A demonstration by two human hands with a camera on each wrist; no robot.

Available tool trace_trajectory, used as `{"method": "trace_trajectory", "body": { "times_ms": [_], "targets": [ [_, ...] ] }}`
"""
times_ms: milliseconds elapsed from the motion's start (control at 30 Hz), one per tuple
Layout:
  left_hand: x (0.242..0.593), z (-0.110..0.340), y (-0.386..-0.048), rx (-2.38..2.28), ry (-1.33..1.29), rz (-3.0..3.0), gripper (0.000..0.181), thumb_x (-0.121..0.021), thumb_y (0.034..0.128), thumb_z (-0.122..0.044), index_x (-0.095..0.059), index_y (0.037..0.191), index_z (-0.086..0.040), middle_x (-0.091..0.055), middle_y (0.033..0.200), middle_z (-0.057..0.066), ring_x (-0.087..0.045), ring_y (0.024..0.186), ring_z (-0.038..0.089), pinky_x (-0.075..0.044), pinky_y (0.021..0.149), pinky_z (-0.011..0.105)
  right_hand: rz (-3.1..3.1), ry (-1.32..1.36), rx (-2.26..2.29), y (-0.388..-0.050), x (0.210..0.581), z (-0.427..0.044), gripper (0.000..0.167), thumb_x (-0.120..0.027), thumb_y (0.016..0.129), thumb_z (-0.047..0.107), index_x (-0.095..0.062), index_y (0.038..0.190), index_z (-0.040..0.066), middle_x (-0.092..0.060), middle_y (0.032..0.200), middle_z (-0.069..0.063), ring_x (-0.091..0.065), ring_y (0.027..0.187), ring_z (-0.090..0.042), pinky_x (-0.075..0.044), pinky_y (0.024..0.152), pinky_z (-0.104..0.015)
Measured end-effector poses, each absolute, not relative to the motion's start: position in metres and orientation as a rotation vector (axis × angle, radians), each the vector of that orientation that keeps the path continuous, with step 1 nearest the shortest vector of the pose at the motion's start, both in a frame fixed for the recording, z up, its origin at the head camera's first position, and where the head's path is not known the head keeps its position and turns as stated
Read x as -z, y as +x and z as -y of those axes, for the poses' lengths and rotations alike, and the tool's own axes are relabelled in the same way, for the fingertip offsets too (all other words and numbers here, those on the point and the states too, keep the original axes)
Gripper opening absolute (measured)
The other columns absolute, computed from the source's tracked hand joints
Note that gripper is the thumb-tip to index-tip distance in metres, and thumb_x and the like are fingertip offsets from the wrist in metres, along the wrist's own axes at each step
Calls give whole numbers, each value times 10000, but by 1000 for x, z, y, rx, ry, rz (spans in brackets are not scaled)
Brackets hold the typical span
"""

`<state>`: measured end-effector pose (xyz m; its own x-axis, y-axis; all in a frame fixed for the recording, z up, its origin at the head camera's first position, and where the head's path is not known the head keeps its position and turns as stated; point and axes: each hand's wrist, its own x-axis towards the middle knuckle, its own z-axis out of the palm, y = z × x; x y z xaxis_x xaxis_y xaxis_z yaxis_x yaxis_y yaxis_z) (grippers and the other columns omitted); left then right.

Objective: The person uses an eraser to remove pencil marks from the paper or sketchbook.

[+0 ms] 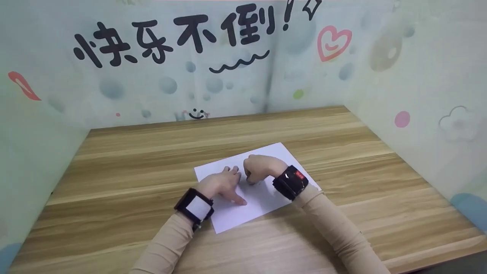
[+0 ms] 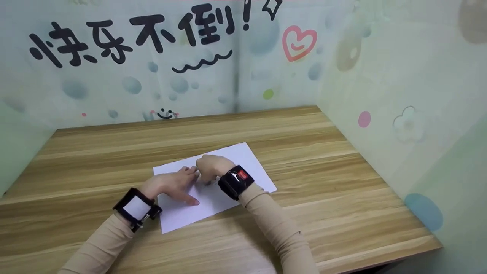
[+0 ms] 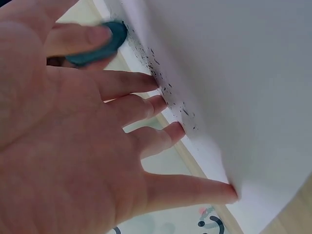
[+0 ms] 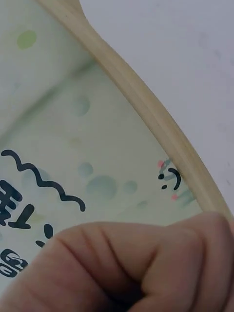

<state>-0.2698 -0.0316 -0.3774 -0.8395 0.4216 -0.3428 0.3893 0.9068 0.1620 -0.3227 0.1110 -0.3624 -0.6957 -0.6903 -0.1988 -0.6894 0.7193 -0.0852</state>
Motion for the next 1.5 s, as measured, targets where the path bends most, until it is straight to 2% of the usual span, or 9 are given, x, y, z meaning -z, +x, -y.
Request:
{"method": "trace_trajectory", "body": {
  "times_ms": [167, 367, 533, 733, 833, 933, 1100, 1300, 1500],
  "targets": [
    [378, 31, -270, -104, 580, -2700, 954, -681, 807, -512, -261, 1481, 17, -157, 1587, 193, -138, 1463, 402, -219, 1189, 488, -2812, -1108, 10, -321, 364, -111, 243, -647, 760, 61, -543, 545, 106, -452, 529, 48, -412, 521, -110, -325, 463, -235],
    [380, 28, -271, -108, 614, -2684, 960, -682, 806, -516, -266, 1474, 33, -168, 1577, 220, -151, 1456, 413, -234, 1185, 482, -2712, -1054, -103, -317, 364, -111, 200, -669, 714, 46, -564, 550, 91, -433, 526, 47, -388, 529, -120, -309, 444, -248],
    [380, 28, -270, -87, 586, -2688, 967, -683, 806, -516, -249, 1484, 19, -153, 1587, 196, -137, 1464, 398, -232, 1187, 477, -2845, -1086, -29, -317, 370, -110, 165, -627, 769, 38, -595, 607, 48, -466, 581, 1, -431, 558, -151, -405, 492, -291],
    [380, 28, -271, -109, 616, -2693, 953, -696, 791, -519, -305, 1459, 36, -206, 1571, 206, -175, 1448, 420, -281, 1166, 485, -2760, -1064, -118, -315, 368, -105, 200, -613, 741, 6, -505, 585, 70, -418, 597, 6, -390, 595, -158, -341, 510, -290],
    [380, 29, -271, -93, 610, -2698, 955, -694, 795, -517, -294, 1466, 32, -196, 1574, 205, -174, 1445, 432, -267, 1173, 478, -2843, -1066, -97, -315, 369, -104, 122, -616, 761, 18, -581, 645, 32, -508, 643, -44, -422, 606, -171, -461, 531, -328],
    [379, 30, -271, -96, 595, -2691, 967, -692, 798, -516, -266, 1477, 25, -155, 1585, 200, -147, 1453, 428, -240, 1183, 478, -2890, -1054, -119, -314, 370, -102, 58, -621, 787, 44, -651, 776, -4, -607, 761, -109, -465, 646, -196, -541, 621, -394],
    [379, 29, -271, -123, 604, -2672, 968, -695, 797, -507, -256, 1483, 16, -130, 1591, 195, -121, 1460, 419, -227, 1185, 489, -2795, -995, -175, -311, 367, -99, 93, -632, 757, 19, -659, 843, -3, -574, 791, -90, -453, 674, -201, -481, 606, -375],
    [380, 28, -270, -73, 606, -2671, 970, -678, 809, -519, -234, 1490, 10, -122, 1593, 187, -123, 1459, 419, -212, 1193, 474, -2904, -966, -139, -309, 371, -100, 114, -614, 799, 48, -671, 880, -8, -649, 866, -139, -473, 680, -204, -558, 678, -417],
    [378, 30, -269, -127, 576, -2669, 982, -693, 797, -511, -229, 1495, -1, -119, 1597, 177, -108, 1467, 404, -214, 1192, 482, -2821, -991, -172, -307, 367, -97, 146, -631, 768, 34, -666, 905, -2, -670, 915, -155, -487, 691, -208, -540, 650, -409]
  ]
}}
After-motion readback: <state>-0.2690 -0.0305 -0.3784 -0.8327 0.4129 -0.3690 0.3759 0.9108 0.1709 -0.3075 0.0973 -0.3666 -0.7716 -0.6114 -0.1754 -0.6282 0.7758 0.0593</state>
